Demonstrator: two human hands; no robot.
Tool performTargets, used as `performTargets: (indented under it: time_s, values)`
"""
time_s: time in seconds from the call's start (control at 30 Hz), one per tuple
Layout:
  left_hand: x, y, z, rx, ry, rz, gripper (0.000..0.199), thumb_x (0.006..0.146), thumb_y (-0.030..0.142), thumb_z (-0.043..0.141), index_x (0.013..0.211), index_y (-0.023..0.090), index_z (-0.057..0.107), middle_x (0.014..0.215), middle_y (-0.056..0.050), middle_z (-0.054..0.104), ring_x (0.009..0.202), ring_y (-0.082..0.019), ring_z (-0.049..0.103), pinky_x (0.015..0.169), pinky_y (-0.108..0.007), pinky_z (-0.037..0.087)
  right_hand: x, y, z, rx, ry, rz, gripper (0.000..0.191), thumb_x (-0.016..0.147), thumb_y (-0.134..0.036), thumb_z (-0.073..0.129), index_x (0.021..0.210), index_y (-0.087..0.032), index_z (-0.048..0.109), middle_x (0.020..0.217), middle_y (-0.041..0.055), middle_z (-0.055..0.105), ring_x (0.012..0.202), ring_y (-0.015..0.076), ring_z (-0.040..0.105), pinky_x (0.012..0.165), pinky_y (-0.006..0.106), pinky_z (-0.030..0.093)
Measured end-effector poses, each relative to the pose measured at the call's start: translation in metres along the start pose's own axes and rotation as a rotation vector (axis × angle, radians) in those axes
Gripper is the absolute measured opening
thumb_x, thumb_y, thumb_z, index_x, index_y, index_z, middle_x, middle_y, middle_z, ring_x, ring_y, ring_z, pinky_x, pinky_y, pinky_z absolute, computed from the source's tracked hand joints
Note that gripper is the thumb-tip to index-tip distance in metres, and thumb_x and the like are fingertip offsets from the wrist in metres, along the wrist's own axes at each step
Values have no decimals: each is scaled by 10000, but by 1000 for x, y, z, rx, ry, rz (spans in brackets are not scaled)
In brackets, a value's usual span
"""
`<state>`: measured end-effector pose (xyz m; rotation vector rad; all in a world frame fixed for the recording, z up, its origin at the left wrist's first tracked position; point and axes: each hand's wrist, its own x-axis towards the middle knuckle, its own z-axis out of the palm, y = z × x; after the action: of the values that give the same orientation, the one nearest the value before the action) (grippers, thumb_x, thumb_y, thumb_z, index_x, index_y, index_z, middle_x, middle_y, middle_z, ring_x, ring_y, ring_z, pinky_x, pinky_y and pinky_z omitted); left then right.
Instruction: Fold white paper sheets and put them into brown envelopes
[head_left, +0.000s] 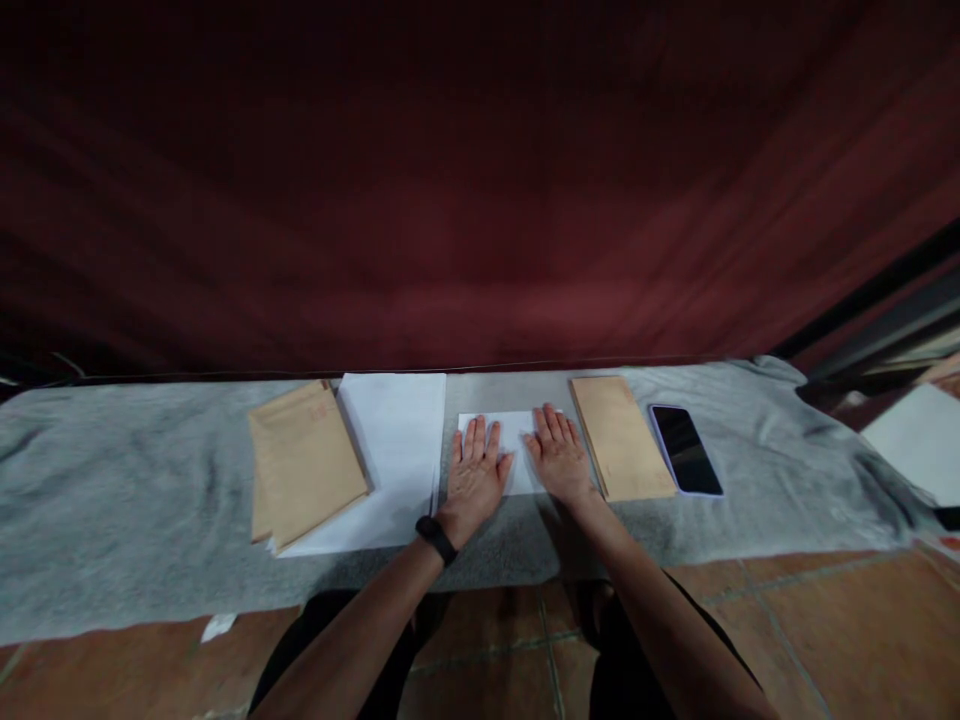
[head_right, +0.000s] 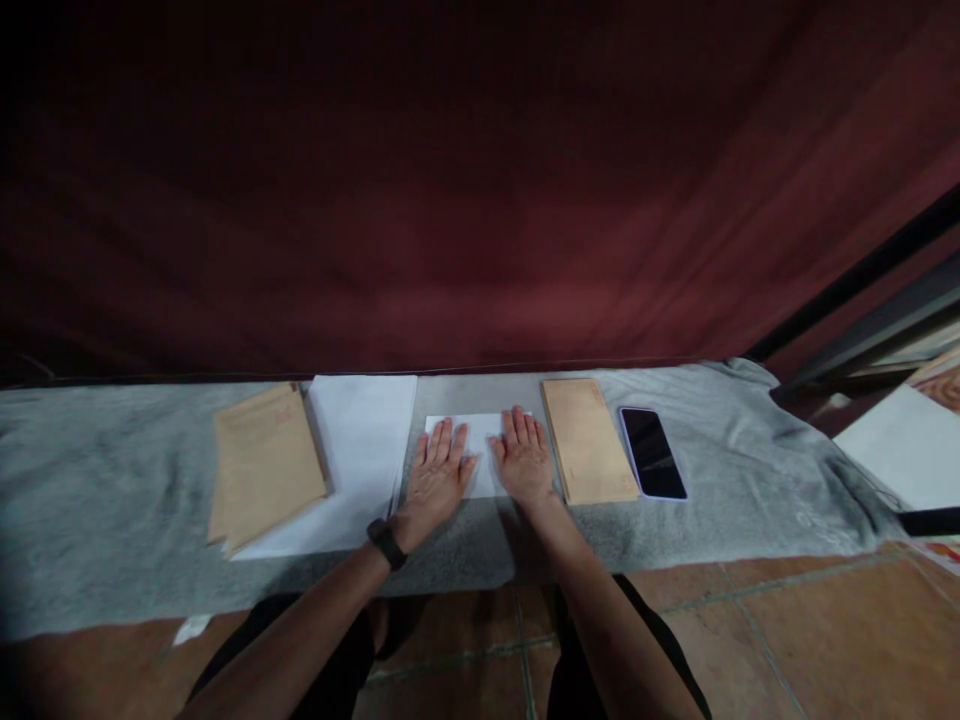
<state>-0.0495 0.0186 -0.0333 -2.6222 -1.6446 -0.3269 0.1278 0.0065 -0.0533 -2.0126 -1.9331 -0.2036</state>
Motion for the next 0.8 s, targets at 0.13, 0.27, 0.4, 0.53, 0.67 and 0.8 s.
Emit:
performTargets:
  time_s: [0.13, 0.27, 0.4, 0.53, 0.67, 0.8]
  values:
    - [-1, 2, 0, 3, 15, -1, 611, 1023, 428, 378, 1551, 123, 347, 1624, -181, 278, 1516, -306, 254, 1233, -519, 204, -4, 1, 0, 17, 33, 47, 627, 1048, -442, 315, 1512, -28, 393, 1545, 230, 419, 1445, 325, 381, 1169, 490, 302]
    - [-2, 2, -2, -7, 24, 13, 609, 1020, 434, 385, 1549, 133, 354, 1628, -171, 279, 1521, -311, 236, 1236, -529, 194, -12, -9, -8, 65, 19, 5, 622, 1053, -423, 293, 1537, -36, 346, 1590, 210, 349, 1483, 309, 321, 1195, 501, 269]
    - [-4, 1, -4, -30, 14, 89, 568, 1017, 355, 392, 1551, 167, 352, 1653, -107, 244, 1538, -283, 181, 1253, -494, 170, -23, -20, -16, 116, -89, -154, 545, 1065, -382, 277, 1545, -141, 371, 1614, 121, 341, 1500, 243, 296, 1218, 445, 246]
    - [-6, 1, -4, -47, -8, 139, 534, 1032, 337, 360, 1552, 216, 356, 1654, -71, 260, 1538, -274, 187, 1256, -503, 158, -29, -17, -17, 89, -117, -160, 522, 1065, -392, 306, 1534, -184, 403, 1614, 110, 344, 1493, 256, 311, 1216, 452, 241]
    - [-8, -1, -5, -48, -24, 170, 551, 1036, 406, 358, 1557, 226, 345, 1649, -78, 274, 1534, -281, 203, 1252, -527, 152, -30, -11, -16, 46, -107, -132, 537, 1059, -410, 326, 1540, -180, 391, 1627, 117, 315, 1485, 278, 325, 1202, 461, 259]
    - [-10, -5, -7, -61, -40, 213, 601, 1025, 508, 352, 1559, 231, 339, 1647, -82, 282, 1533, -290, 204, 1246, -547, 151, -31, -9, -15, 10, -92, -125, 546, 1057, -415, 329, 1544, -172, 381, 1629, 135, 302, 1482, 285, 330, 1194, 463, 267]
